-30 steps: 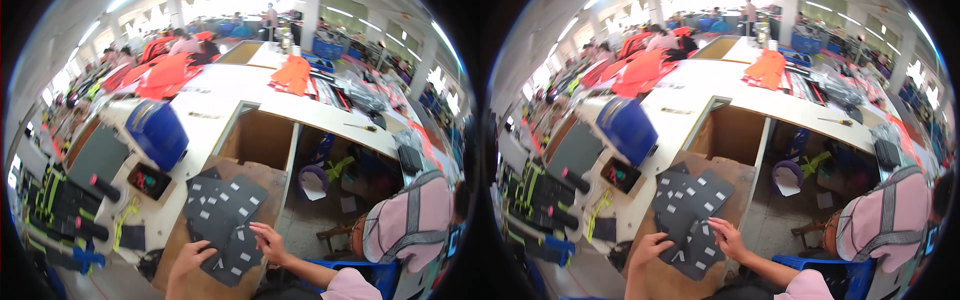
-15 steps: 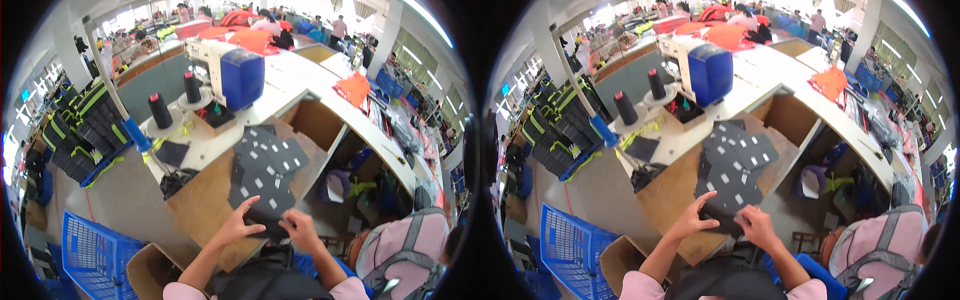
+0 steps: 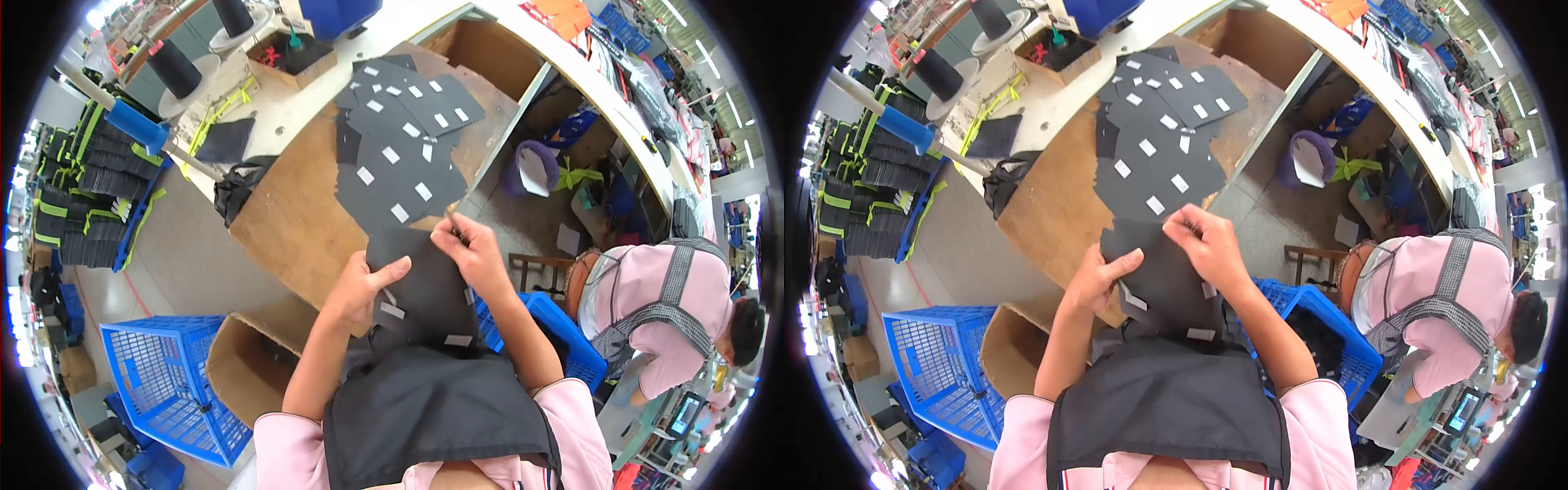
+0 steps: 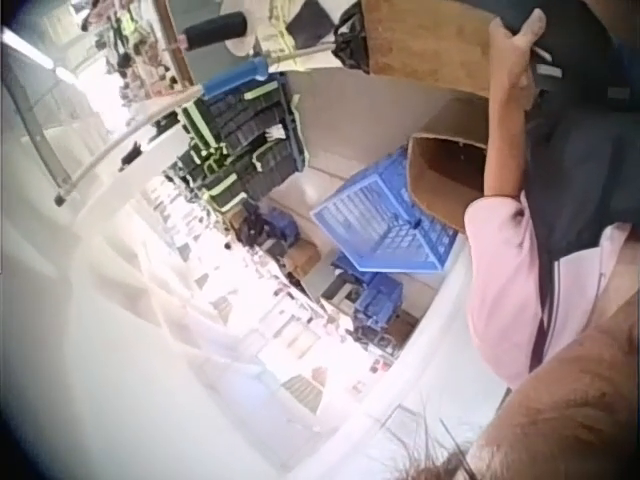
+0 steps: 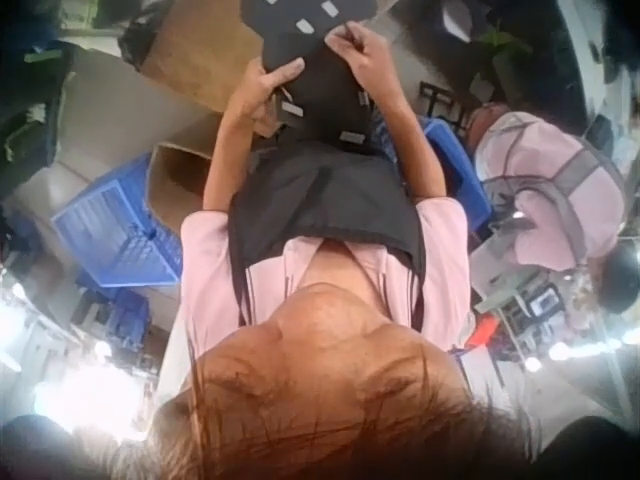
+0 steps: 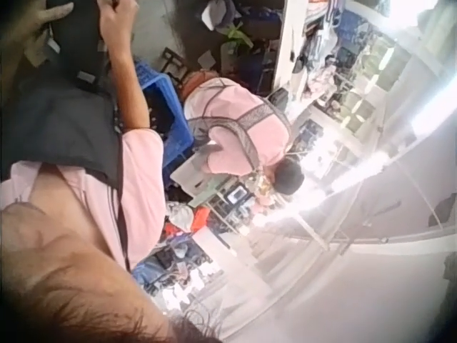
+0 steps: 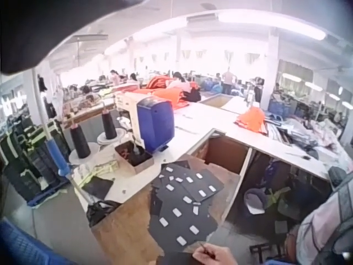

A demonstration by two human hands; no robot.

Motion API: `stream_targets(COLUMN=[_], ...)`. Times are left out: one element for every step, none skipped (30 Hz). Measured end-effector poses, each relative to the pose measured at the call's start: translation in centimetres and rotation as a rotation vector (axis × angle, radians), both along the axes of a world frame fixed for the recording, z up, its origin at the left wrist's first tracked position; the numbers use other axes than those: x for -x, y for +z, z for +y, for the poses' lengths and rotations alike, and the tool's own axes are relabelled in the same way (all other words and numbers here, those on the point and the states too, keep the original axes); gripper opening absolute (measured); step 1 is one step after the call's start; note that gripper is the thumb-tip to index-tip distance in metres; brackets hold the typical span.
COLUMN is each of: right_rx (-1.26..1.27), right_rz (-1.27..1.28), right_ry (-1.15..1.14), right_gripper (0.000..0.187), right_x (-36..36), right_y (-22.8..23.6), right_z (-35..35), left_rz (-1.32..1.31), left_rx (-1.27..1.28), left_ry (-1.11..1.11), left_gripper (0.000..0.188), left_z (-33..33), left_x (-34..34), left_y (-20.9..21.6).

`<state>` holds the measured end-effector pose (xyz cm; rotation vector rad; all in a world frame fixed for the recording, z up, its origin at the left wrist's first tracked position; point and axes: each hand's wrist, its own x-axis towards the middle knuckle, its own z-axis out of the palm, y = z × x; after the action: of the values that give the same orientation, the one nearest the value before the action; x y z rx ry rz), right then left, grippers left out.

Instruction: Trimming and processing fabric components for safety gear or apparel using scissors.

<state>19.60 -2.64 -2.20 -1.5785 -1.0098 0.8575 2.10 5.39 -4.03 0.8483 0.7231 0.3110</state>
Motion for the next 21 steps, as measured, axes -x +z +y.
stream_targets(right_rx=[0.016,-0.014,-0.009,-0.004,-0.013,-0.010,-0.002,0.006,0.004,0.004,0.056,0.109,0.186,0.186,0.084,-0.029,-0.142,-0.143,-0.187,-0.231,-0.203], right_rz=[0.120,0.193,0.271,0.347,0.452,0.457,0.447,0.436,0.429,0.428,0.459,0.491,0.493,0.492,-0.031,-0.553,-0.654,-0.648,-0.614,-0.578,-0.547], right_ry=[-0.046,-0.084,-0.141,-0.200,-0.261,-0.263,-0.302,-0.340,-0.359,-0.353,-0.332,-0.314,-0.253,-0.251,-0.331,-0.392,-0.364,-0.363,-0.232,-0.101,-0.038], right_gripper=[0.010,0.009,0.009,0.009,0.010,0.010,0.011,0.011,0.010,0.010,0.010,0.010,0.012,0.012,0.015,0.019,0.028,0.028,0.029,0.031,0.034], right_x=[-0.1,-0.7,-1.2,-1.4,-1.5,-1.6,-1.8,-1.9,-1.9,-1.8,-1.7,-1.5,-1.9,-1.9,-1.5,-1.3,-1.5,-1.2,-0.9,-0.6,-0.5], right_y=[0.2,-0.8,-1.4,-1.7,-1.5,-1.6,-1.9,-2.2,-3.0,-3.4,-3.5,-3.8,-4.8,-5.3,-4.4,-3.6,-2.7,-1.5,-0.2,0.4,0.6], right_z=[-0.1,-0.4,-0.6,-0.7,-0.9,-1.1,-1.3,-1.5,-1.7,-2.0,-2.2,-2.5,-2.9,-3.6,-3.7,-3.6,-3.6,-3.3,-2.9,-2.5,-2.3], left_rz=[0.004,0.017,-0.024,-0.065,-0.079,-0.074,-0.071,-0.070,-0.032,-0.034,-0.009,0.017,0.015,0.061,0.113,0.119,0.133,0.146,0.147,0.149,0.148], left_rx=[0.001,0.012,0.026,0.038,0.078,0.080,0.042,0.004,-0.048,-0.049,-0.100,-0.148,-0.148,-0.235,-0.321,-0.323,-0.306,-0.290,-0.293,-0.326,-0.358], left_ry=[-0.057,-0.058,-0.048,-0.039,0.012,0.010,-0.010,-0.030,0.008,0.014,0.034,0.051,0.053,0.021,-0.006,0.004,-0.017,-0.044,-0.049,-0.079,-0.108], left_gripper=[0.032,0.032,0.031,0.031,0.029,0.029,0.028,0.027,0.024,0.024,0.023,0.022,0.022,0.021,0.021,0.021,0.021,0.021,0.021,0.021,0.021], left_z=[0.1,-0.2,0.0,0.1,0.1,0.1,0.1,0.1,-0.3,-0.3,-0.2,-0.1,0.1,0.3,0.4,0.5,0.5,0.6,0.7,0.8,0.8], left_x=[0.2,0.4,0.5,0.5,0.5,0.5,0.5,0.5,-0.1,-0.6,-1.0,-1.4,-1.7,-2.1,-2.3,-2.4,-2.6,-2.5,-2.5,-2.5,-2.6], left_y=[-0.2,-0.4,-0.5,-0.6,-0.8,-1.1,-1.6,-1.8,-1.3,-1.1,-1.0,-0.9,-0.4,0.1,0.6,1.0,1.4,1.6,1.5,1.2,1.1])
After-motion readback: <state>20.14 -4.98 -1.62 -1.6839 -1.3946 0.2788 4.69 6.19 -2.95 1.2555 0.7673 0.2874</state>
